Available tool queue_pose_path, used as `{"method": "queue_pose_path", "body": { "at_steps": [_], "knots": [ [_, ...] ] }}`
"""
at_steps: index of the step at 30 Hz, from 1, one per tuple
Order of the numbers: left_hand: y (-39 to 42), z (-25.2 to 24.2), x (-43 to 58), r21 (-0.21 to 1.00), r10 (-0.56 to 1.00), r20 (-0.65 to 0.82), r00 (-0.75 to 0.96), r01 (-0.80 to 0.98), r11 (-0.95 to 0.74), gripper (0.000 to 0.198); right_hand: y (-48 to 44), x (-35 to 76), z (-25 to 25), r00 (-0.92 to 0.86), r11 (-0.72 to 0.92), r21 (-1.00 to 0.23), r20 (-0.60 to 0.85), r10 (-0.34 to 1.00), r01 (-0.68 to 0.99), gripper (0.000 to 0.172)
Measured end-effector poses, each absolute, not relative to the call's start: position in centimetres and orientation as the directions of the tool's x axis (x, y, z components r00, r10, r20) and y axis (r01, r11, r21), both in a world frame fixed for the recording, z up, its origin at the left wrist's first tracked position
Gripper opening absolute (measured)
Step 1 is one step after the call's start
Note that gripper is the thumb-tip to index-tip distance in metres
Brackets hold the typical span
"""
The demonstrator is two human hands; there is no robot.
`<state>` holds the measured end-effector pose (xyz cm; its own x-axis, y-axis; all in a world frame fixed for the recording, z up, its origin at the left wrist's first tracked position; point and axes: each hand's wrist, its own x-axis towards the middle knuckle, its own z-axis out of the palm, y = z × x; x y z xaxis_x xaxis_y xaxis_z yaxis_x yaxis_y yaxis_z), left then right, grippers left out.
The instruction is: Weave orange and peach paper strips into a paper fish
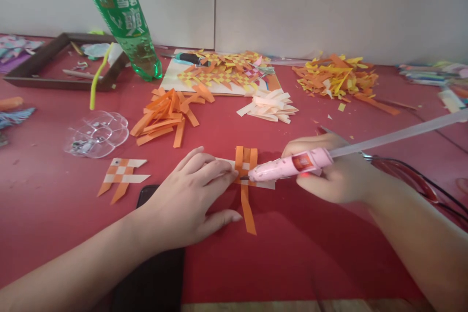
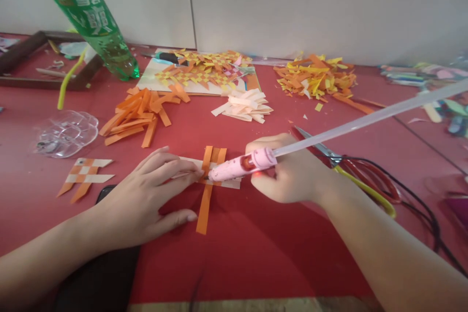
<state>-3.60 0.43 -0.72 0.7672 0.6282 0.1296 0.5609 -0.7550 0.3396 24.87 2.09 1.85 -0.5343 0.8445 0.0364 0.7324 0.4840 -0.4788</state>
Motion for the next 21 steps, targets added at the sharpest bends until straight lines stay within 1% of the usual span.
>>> {"method": "queue_pose_path", "body": {
  "at_steps": [4, 10, 15, 21],
  "knots": [
    [0.5, -0.8, -3.6, 0.381, 0.64, 0.167, 0.75, 0.549, -0.744, 0.043, 1.9, 24.4, 2.1, -0.536, 0.492, -0.445, 0.031, 0.843, 0.748, 0.009],
    [0.5, -1.1, -3.7, 0.409, 0.65, 0.214, 0.73, 0.537, -0.738, 0.03, 1.7, 23.7, 2.2, -0.545, 0.523, -0.411, 0.071, 0.835, 0.747, 0.02],
    [0.5, -1.0, -3.8, 0.395, 0.647, 0.229, 0.728, 0.538, -0.745, 0.027, 1.6, 23.2, 2.4, -0.545, 0.547, -0.372, 0.123, 0.83, 0.75, 0.022],
    [0.4, -0.9, -3.7, 0.408, 0.659, 0.236, 0.714, 0.543, -0.734, 0.026, 1.2, 23.1, 2.8, -0.534, 0.533, -0.302, 0.086, 0.841, 0.791, 0.028]
  ]
}}
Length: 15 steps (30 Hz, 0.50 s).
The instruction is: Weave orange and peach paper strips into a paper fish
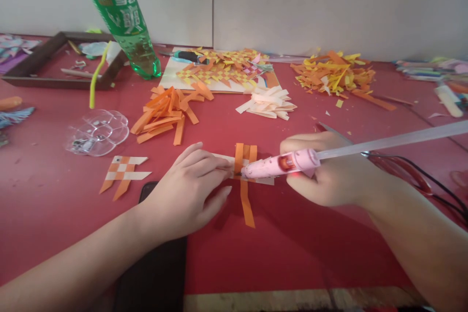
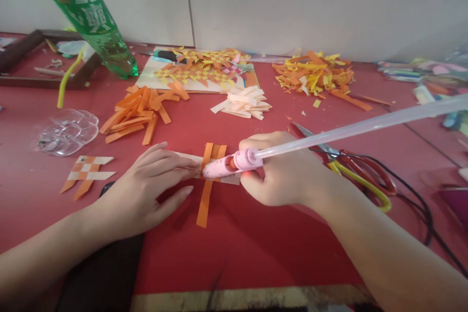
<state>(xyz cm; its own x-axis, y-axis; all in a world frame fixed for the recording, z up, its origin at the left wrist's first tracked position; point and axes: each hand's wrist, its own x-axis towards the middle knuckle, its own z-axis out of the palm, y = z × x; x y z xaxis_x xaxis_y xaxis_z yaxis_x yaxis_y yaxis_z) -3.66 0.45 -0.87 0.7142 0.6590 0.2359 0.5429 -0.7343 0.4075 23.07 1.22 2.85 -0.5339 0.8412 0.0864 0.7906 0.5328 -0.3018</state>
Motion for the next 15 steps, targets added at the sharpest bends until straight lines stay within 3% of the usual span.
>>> {"method": "queue_pose_path", "body": {
  "at_steps": [15],
  "knots": [
    [0.62, -1.02, -3.41, 0.428, 0.655, 0.253, 0.712, 0.525, -0.736, 0.026, 0.94, 23.57, 3.06, -0.524, 0.528, -0.279, 0.098, 0.846, 0.802, 0.029]
  ]
}}
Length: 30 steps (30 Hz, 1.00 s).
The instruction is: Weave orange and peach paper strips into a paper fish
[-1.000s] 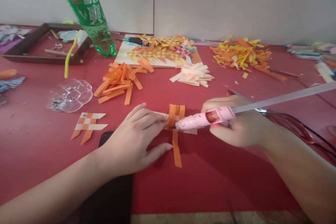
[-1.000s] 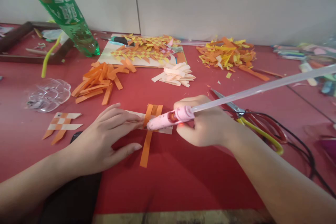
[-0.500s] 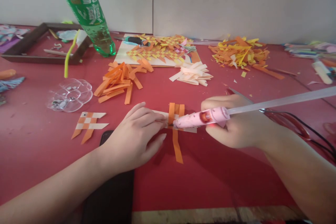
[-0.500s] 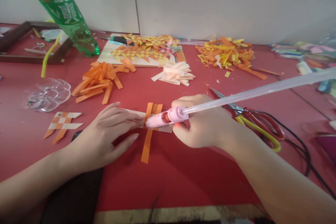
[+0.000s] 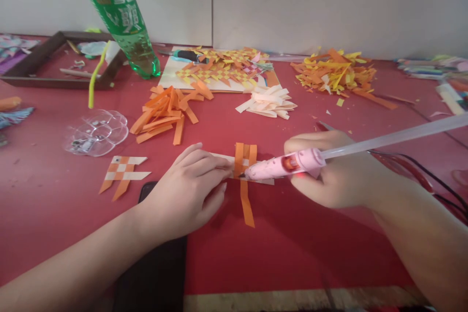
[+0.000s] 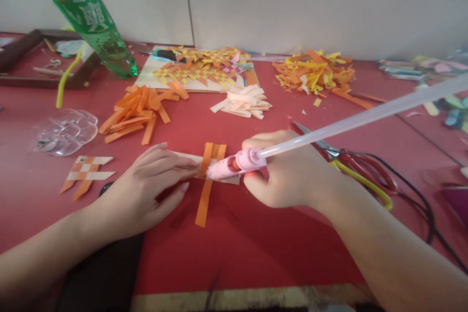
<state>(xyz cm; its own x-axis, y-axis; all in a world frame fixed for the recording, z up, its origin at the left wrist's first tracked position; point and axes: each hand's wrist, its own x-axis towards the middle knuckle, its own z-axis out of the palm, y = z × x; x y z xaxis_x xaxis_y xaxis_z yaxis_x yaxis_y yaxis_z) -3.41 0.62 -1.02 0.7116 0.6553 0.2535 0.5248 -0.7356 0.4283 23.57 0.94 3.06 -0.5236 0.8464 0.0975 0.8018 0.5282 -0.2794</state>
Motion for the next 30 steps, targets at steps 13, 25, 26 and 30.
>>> {"method": "queue_pose_path", "body": {
  "at_steps": [13, 25, 26, 30],
  "knots": [
    [0.6, -1.2, -3.5, 0.428, 0.654, 0.259, 0.711, 0.522, -0.737, 0.027, 0.8, 24.0, 3.6, -0.481, 0.485, -0.296, 0.092, 0.872, 0.823, 0.025],
    [0.5, -1.1, -3.6, 0.432, 0.654, 0.254, 0.712, 0.522, -0.736, 0.029, 1.0, 24.9, 3.5, -0.505, 0.518, -0.312, 0.128, 0.854, 0.797, 0.021],
    [0.5, -1.1, -3.6, 0.433, 0.656, 0.252, 0.712, 0.523, -0.734, 0.029, 0.9, 24.9, 3.6, -0.504, 0.513, -0.316, 0.116, 0.856, 0.798, 0.021],
    [0.4, -1.2, -3.6, 0.433, 0.661, 0.258, 0.705, 0.527, -0.731, 0.028, 0.9, 25.1, 3.8, -0.514, 0.515, -0.306, 0.09, 0.853, 0.801, 0.021]
  ]
}}
